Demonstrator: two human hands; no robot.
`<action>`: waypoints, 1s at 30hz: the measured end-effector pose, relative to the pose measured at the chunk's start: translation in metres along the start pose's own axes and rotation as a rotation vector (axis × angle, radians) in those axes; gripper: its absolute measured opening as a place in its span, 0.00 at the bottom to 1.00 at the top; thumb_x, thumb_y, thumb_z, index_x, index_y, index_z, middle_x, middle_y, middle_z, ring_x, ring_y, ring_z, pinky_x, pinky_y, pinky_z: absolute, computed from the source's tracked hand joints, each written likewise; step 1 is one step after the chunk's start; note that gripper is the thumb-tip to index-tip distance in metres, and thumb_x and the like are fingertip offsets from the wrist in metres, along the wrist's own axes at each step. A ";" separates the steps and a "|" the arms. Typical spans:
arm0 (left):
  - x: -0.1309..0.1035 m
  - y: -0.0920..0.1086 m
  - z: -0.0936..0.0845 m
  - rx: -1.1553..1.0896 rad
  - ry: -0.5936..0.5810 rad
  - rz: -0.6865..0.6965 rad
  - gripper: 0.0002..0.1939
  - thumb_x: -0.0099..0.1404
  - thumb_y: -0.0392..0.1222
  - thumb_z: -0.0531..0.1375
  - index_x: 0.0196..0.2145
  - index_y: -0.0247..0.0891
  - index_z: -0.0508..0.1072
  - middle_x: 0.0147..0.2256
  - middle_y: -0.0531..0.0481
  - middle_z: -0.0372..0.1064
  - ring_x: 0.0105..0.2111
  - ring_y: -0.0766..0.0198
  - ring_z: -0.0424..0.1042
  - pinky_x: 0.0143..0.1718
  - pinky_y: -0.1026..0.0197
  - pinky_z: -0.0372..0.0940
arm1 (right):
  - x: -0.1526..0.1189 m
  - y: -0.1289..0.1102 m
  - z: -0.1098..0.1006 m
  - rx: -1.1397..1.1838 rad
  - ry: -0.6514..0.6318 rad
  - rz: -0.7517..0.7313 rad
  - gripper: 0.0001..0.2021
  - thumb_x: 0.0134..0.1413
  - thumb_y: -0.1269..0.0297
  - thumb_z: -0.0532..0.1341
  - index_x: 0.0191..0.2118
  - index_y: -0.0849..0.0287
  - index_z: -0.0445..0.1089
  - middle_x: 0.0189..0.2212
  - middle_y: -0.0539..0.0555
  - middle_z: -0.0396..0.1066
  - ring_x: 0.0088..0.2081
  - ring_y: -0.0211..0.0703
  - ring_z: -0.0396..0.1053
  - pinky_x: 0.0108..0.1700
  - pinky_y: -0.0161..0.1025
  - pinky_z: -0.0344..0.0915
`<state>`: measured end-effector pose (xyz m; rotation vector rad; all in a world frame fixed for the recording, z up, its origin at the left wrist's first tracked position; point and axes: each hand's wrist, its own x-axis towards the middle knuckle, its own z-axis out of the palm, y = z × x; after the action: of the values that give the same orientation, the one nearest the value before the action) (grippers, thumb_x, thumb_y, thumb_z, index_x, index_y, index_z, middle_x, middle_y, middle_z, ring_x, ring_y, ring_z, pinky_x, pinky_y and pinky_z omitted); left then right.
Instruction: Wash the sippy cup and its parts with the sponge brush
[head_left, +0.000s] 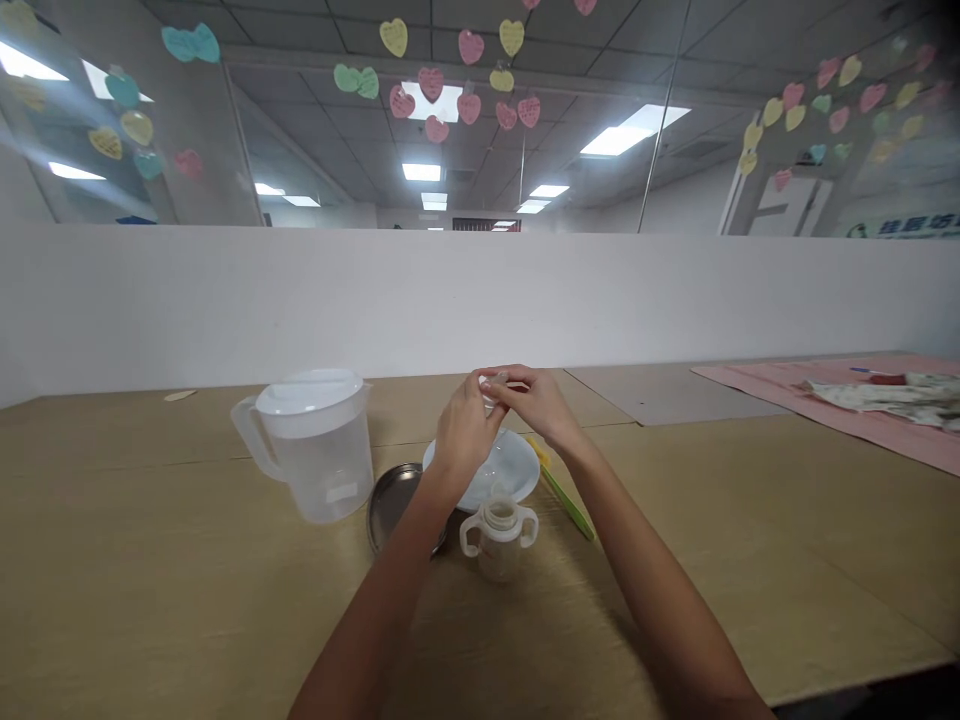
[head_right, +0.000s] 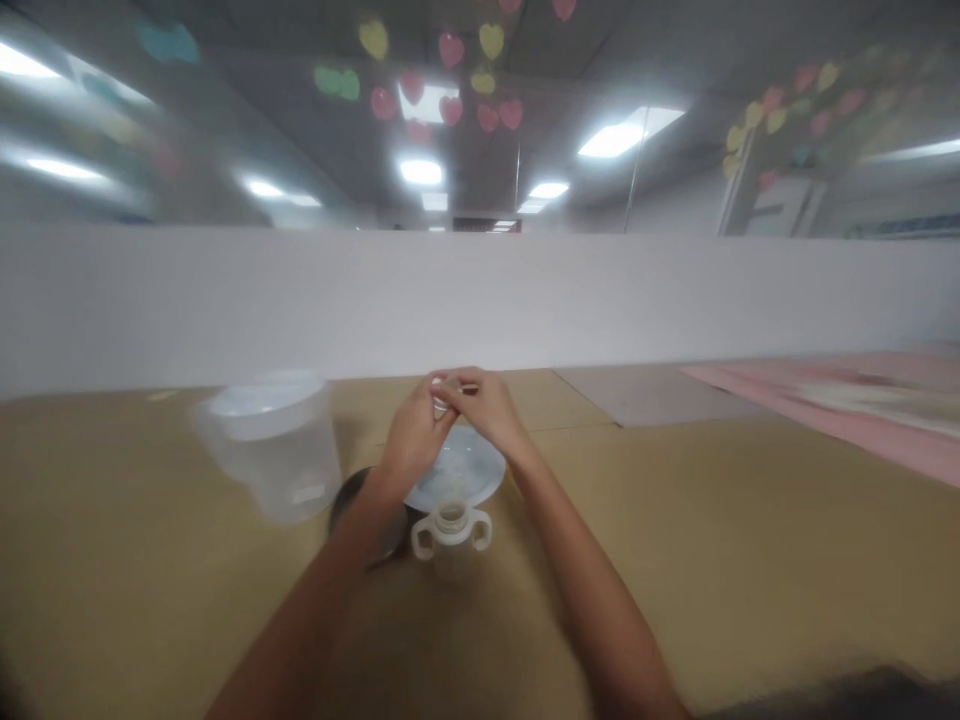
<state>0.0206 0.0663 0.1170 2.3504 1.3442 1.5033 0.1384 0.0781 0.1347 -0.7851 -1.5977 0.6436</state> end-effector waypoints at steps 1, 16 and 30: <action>-0.001 0.000 -0.002 0.021 -0.019 0.002 0.18 0.63 0.44 0.52 0.49 0.34 0.61 0.45 0.40 0.65 0.46 0.53 0.66 0.46 0.52 0.61 | -0.001 -0.001 0.000 -0.070 0.002 -0.038 0.14 0.43 0.56 0.64 0.34 0.61 0.74 0.37 0.55 0.72 0.36 0.43 0.69 0.39 0.39 0.66; -0.005 0.001 -0.044 -0.052 -0.200 0.162 0.19 0.64 0.54 0.49 0.43 0.36 0.63 0.39 0.48 0.67 0.38 0.62 0.67 0.41 0.60 0.61 | -0.003 -0.007 -0.015 0.026 -0.022 0.001 0.21 0.45 0.48 0.60 0.32 0.66 0.72 0.24 0.53 0.69 0.25 0.38 0.66 0.28 0.34 0.64; -0.014 -0.055 -0.011 0.707 -0.847 -0.201 0.17 0.51 0.44 0.62 0.39 0.36 0.74 0.41 0.38 0.70 0.41 0.53 0.69 0.42 0.56 0.62 | 0.009 0.083 -0.021 -0.953 -0.633 0.344 0.13 0.36 0.69 0.66 0.35 0.63 0.73 0.30 0.51 0.71 0.31 0.36 0.66 0.29 0.27 0.57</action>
<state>-0.0247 0.0869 0.0876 2.5494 1.8820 -0.1307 0.1697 0.1364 0.0796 -1.6991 -2.4171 0.3457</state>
